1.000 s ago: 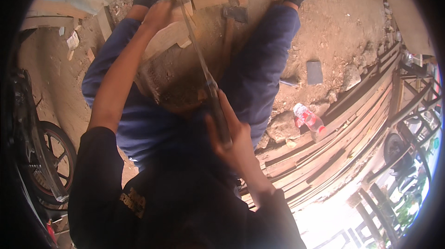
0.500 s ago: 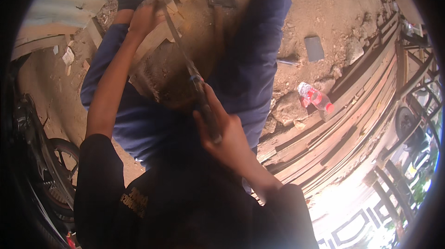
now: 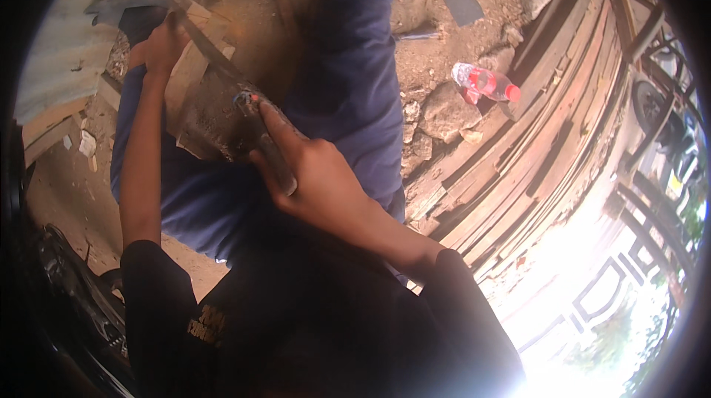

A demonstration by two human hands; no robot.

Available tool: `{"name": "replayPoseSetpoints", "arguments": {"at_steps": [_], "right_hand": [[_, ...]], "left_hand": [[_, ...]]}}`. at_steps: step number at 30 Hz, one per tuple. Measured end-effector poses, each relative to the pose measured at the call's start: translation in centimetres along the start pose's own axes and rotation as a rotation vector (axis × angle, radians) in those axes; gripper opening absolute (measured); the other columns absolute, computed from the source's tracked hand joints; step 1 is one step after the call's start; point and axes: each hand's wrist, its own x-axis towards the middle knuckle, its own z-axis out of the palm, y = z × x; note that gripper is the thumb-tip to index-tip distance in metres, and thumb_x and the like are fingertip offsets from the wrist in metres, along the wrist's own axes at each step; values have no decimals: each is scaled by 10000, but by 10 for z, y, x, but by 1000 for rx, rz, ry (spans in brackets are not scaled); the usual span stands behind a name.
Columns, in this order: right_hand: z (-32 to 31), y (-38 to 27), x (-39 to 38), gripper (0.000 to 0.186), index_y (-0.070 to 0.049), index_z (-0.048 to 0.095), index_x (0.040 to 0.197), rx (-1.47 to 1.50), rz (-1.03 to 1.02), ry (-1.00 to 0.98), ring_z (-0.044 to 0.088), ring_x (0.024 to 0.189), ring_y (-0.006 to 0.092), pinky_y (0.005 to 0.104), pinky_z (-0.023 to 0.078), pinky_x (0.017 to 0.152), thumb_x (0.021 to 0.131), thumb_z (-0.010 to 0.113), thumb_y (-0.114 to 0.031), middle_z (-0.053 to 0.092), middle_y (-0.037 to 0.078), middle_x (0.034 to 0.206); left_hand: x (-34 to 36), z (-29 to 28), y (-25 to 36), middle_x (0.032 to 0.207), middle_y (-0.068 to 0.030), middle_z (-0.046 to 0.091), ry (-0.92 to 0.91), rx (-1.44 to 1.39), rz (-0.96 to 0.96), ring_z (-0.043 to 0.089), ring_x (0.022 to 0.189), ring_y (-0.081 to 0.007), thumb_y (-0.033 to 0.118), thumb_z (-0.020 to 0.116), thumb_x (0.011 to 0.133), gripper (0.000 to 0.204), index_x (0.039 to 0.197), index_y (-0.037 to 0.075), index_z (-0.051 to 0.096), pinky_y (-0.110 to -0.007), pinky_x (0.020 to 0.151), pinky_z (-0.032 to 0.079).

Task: The person sits on the ground and uses a hand saw to cut a small piece of wood held between their legs. They repeatedly saw back and forth, adjusting the wood's position as needed.

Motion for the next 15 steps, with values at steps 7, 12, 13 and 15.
{"name": "replayPoseSetpoints", "arguments": {"at_steps": [7,12,13,15], "right_hand": [[-3,17,-22,606,4,431,1475,5,-58,10,695,853,452,482,572,726,934,661,-141,691,307,1019],[21,33,10,622,0,438,1501,59,-149,103,735,649,276,326,521,596,936,682,-90,671,200,715],[21,32,12,615,7,441,1496,71,-149,99,739,660,280,327,522,599,937,678,-90,673,206,725],[21,32,20,600,20,452,1484,75,-144,89,743,674,270,325,525,611,938,674,-95,672,214,737]], "left_hand": [[-2,-11,-1,936,-275,714,-30,24,-35,693,905,-457,508,768,839,601,1103,-13,628,-527,751,564],[-3,-17,17,945,-277,713,-41,-37,-15,688,924,-463,510,784,821,624,1117,-17,630,-532,770,561],[-1,-20,17,942,-279,712,-63,-30,-22,686,924,-466,514,785,818,639,1137,-17,628,-534,770,561],[6,-20,14,937,-284,708,-95,-26,-36,684,924,-470,522,788,814,670,1178,-17,622,-537,770,562]]}}
